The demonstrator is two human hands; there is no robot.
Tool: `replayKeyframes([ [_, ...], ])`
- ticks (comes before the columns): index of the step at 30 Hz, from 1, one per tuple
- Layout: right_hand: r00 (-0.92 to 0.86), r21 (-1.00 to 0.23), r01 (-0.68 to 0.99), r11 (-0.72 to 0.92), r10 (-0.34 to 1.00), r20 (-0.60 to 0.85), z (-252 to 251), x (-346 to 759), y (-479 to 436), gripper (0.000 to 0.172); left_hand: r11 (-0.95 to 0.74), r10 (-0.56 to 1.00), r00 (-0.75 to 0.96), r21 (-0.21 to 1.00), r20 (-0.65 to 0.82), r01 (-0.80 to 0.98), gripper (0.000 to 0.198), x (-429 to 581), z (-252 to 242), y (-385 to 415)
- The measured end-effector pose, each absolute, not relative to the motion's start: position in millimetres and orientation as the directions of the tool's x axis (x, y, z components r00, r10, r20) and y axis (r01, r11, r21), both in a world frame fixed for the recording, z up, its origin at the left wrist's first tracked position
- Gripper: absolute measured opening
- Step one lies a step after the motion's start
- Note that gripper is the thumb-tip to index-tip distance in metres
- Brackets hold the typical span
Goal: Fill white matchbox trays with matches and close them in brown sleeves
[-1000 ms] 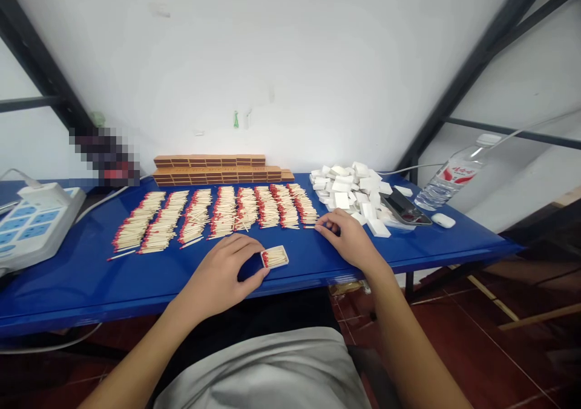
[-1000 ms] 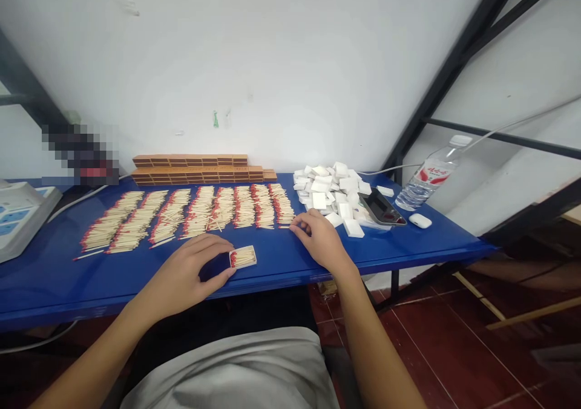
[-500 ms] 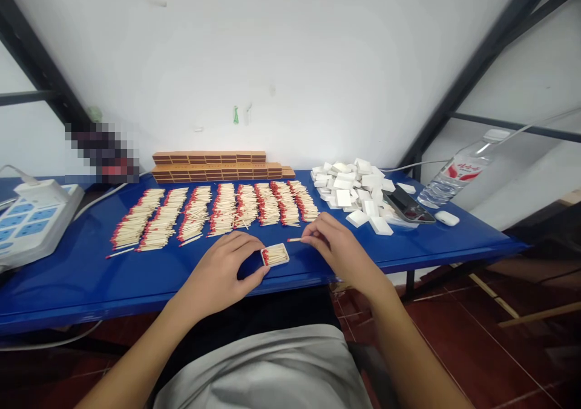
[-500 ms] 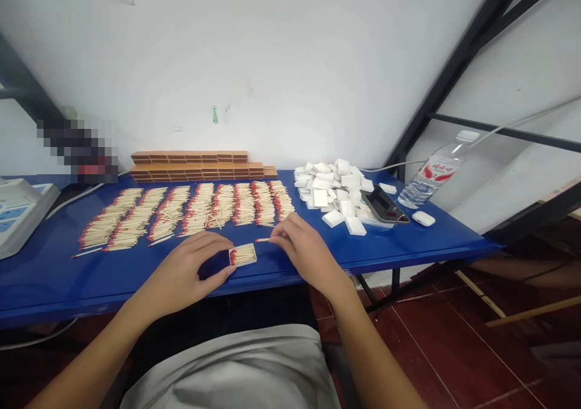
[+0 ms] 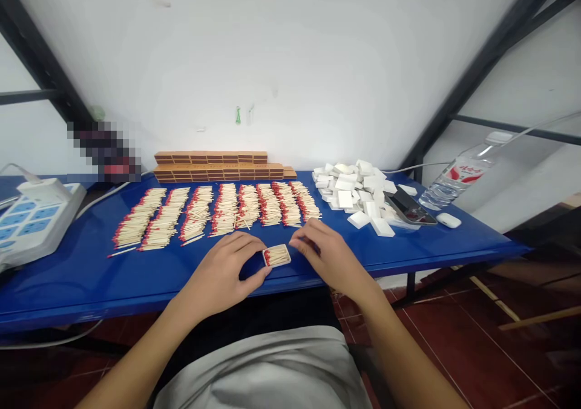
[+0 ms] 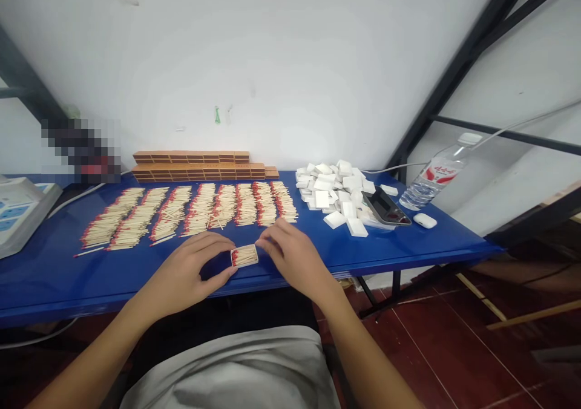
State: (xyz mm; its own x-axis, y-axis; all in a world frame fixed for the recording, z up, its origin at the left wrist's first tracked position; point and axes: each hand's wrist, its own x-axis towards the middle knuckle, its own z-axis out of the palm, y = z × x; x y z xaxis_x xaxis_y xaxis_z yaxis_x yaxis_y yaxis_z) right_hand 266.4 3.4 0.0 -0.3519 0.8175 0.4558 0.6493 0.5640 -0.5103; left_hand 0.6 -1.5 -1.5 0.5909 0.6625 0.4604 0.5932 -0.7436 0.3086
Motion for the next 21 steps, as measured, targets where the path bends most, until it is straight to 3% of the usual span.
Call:
replayKeyframes([
  [5, -0.135, -0.446, 0.809, 0.383, 0.859, 0.493, -13, 302, 29, 0.018, -0.740, 0.666, 0.584, 0.310, 0.465, 0.597, 0.022, 0, -3, -2],
  [9, -0.123, -0.427, 0.845, 0.320, 0.896, 0.428, -18, 317, 37, 0.020, -0.741, 0.663, 0.581, 0.306, 0.471, 0.598, 0.021, 0, -2, -3],
  [21, -0.100, -0.420, 0.855, 0.304, 0.892, 0.442, -18, 316, 36, 0.020, -0.743, 0.663, 0.585, 0.312, 0.467, 0.593, 0.022, 0, -1, -3],
])
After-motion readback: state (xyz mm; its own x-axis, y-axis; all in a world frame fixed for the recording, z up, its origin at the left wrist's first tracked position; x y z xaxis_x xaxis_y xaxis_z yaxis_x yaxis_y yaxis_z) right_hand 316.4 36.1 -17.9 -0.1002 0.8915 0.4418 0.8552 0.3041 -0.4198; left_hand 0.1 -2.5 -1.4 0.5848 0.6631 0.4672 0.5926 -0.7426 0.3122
